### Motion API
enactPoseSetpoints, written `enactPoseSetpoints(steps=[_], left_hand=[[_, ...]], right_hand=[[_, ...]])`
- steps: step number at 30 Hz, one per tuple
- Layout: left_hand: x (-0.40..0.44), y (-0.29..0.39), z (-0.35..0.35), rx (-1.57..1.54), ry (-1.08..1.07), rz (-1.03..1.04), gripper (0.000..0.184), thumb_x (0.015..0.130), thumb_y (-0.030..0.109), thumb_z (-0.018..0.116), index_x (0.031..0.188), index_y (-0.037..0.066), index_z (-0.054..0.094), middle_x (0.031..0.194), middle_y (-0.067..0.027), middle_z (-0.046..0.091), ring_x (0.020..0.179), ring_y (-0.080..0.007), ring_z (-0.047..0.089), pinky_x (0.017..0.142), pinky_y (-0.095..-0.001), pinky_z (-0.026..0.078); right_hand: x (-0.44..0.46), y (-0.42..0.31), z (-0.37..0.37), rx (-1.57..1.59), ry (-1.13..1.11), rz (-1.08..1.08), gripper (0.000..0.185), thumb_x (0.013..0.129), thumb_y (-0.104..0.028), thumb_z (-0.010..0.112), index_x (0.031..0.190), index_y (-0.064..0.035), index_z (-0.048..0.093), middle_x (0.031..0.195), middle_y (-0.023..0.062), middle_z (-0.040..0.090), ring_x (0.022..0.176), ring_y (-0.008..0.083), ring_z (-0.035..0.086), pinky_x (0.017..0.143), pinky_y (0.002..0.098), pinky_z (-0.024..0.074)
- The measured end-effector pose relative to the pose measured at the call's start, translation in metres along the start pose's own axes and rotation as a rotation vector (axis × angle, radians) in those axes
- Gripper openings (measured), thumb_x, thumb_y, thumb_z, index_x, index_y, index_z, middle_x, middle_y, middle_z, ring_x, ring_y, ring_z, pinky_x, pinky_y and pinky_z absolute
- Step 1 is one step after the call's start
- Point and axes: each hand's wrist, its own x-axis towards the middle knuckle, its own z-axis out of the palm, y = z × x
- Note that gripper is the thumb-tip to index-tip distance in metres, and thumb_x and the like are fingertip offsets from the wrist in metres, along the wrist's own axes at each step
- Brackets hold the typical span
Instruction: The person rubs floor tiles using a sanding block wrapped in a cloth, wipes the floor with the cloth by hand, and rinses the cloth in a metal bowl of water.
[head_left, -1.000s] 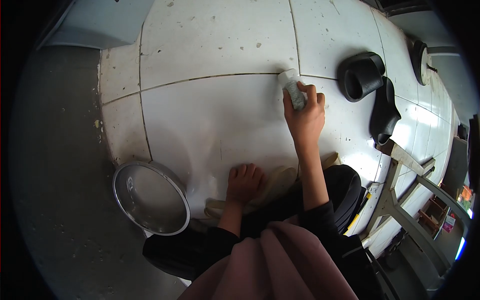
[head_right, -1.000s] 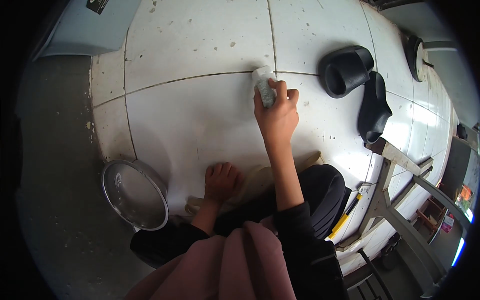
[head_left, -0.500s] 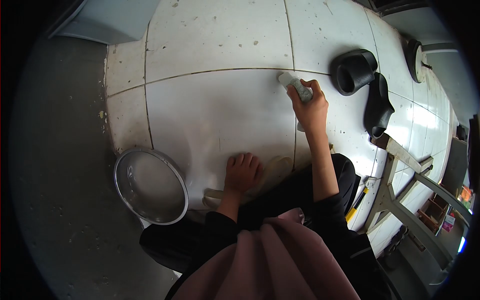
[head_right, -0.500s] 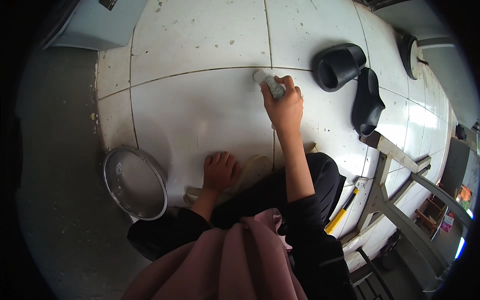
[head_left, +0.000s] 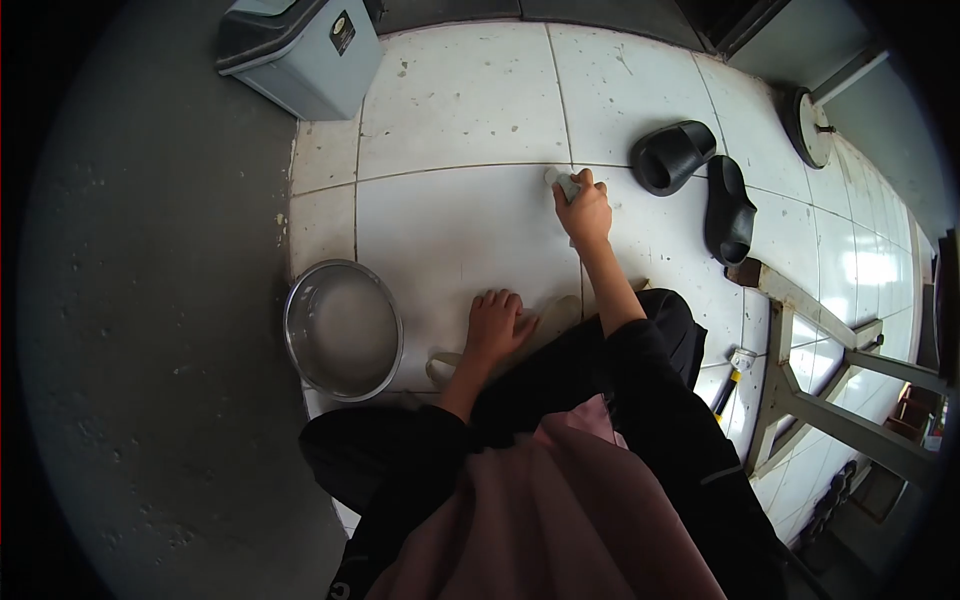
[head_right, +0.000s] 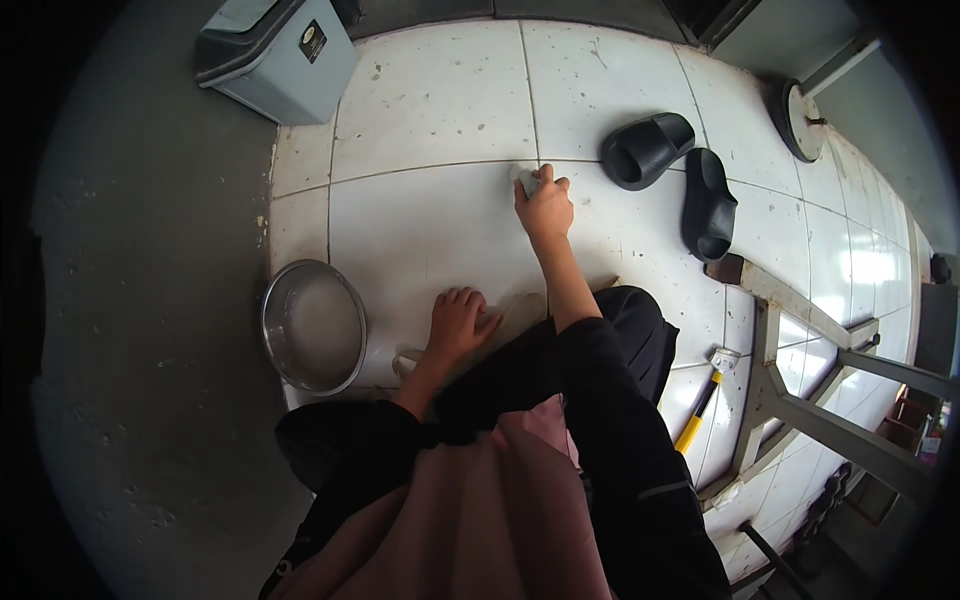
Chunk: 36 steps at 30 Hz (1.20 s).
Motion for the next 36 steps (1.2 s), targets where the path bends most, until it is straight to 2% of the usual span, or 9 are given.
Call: enactPoseSetpoints(steps=[4,6,7,9,12,18,24,31,36], left_hand=[[-0.064,0.022,0.005,0.125,-0.039,0.14,0.044,0.076,0.033,0.067,0.112,0.009,0.056,0.113,-0.0126,0.052,0.105,-0.0297,0.049,0.086,-0.0438,0.039],[-0.1,0.035,0.005,0.333,0.024,-0.148,0.09,0.07,0.046,0.072,0.141,0.007,0.031,0.143,-0.0237,0.025,0.129,-0.0433,0.028,0.098,-0.0574,0.03],[-0.11,0.038,0.006,0.339,0.027,-0.143,0.09,0.07,0.046,0.072,0.141,0.007,0.031,0.143,-0.0237,0.025,0.129,-0.0433,0.028,0.098,-0.0574,0.03],[-0.124,0.044,0.008,0.055,-0.06,-0.812,0.124,0.064,0.064,0.071,0.146,0.0,0.004,0.145,-0.0372,-0.008,0.133,-0.058,-0.006,0.102,-0.0695,0.008],[-0.129,0.019,0.038,0.06,-0.083,-0.788,0.147,0.053,0.076,0.071,0.141,-0.005,-0.014,0.137,-0.0428,-0.025,0.125,-0.0604,-0.027,0.099,-0.0717,-0.006],[-0.11,0.003,0.037,-0.053,-0.528,-1.008,0.155,0.049,0.08,0.069,0.135,-0.002,-0.032,0.132,-0.0409,-0.036,0.121,-0.057,-0.037,0.099,-0.0691,-0.013],[-0.091,0.015,0.016,-0.043,-0.716,-1.138,0.152,0.052,0.077,0.07,0.135,-0.002,-0.031,0.133,-0.0399,-0.036,0.121,-0.0559,-0.037,0.102,-0.0654,-0.013],[-0.101,0.011,0.032,-0.004,-0.687,-1.112,0.149,0.057,0.069,0.073,0.135,-0.008,-0.027,0.13,-0.0456,-0.033,0.121,-0.0584,-0.035,0.101,-0.0673,-0.011],[-0.101,0.016,0.028,-0.03,-0.609,-1.114,0.154,0.054,0.065,0.079,0.131,-0.001,-0.037,0.128,-0.0406,-0.041,0.118,-0.0601,-0.037,0.099,-0.0712,-0.008]], right_hand=[[0.006,0.017,-0.005,0.077,-0.12,0.01,0.041,0.078,-0.04,0.067,0.105,-0.0105,0.055,0.096,0.0223,0.058,0.076,0.0392,0.064,0.068,0.0461,0.0536],[-0.023,0.019,-0.024,0.037,-0.153,0.0,0.04,0.079,-0.039,0.066,0.106,-0.0119,0.055,0.097,0.0226,0.058,0.077,0.0407,0.064,0.068,0.0461,0.0536],[-0.043,0.02,-0.031,0.017,-0.159,-0.016,0.039,0.079,-0.038,0.066,0.106,-0.0125,0.055,0.097,0.0225,0.058,0.077,0.0409,0.064,0.068,0.0463,0.0536],[-0.082,0.025,-0.034,-0.043,-0.128,-0.046,0.038,0.079,-0.035,0.067,0.107,-0.0141,0.053,0.097,0.02,0.055,0.072,0.0393,0.063,0.062,0.0456,0.0538],[-0.107,0.026,-0.032,-0.022,-0.046,-0.038,0.038,0.078,-0.034,0.068,0.106,-0.0135,0.052,0.096,0.0182,0.054,0.068,0.038,0.063,0.059,0.0451,0.0537],[-0.052,0.018,-0.016,-0.034,-0.016,-0.026,0.038,0.078,-0.035,0.068,0.105,-0.0133,0.052,0.096,0.0182,0.054,0.067,0.0367,0.064,0.057,0.0434,0.0538],[0.013,0.003,-0.003,-0.072,-0.044,0.047,0.039,0.077,-0.037,0.068,0.104,-0.0126,0.055,0.094,0.0197,0.056,0.073,0.0379,0.065,0.061,0.0445,0.0538],[-0.037,0.021,-0.026,-0.015,-0.088,0.037,0.041,0.075,-0.037,0.07,0.103,-0.0109,0.056,0.09,0.0213,0.059,0.074,0.0384,0.064,0.063,0.045,0.0533],[-0.005,0.01,-0.014,-0.023,-0.028,0.071,0.041,0.075,-0.038,0.07,0.102,-0.0097,0.057,0.091,0.0223,0.059,0.074,0.0385,0.064,0.064,0.0446,0.0536]])
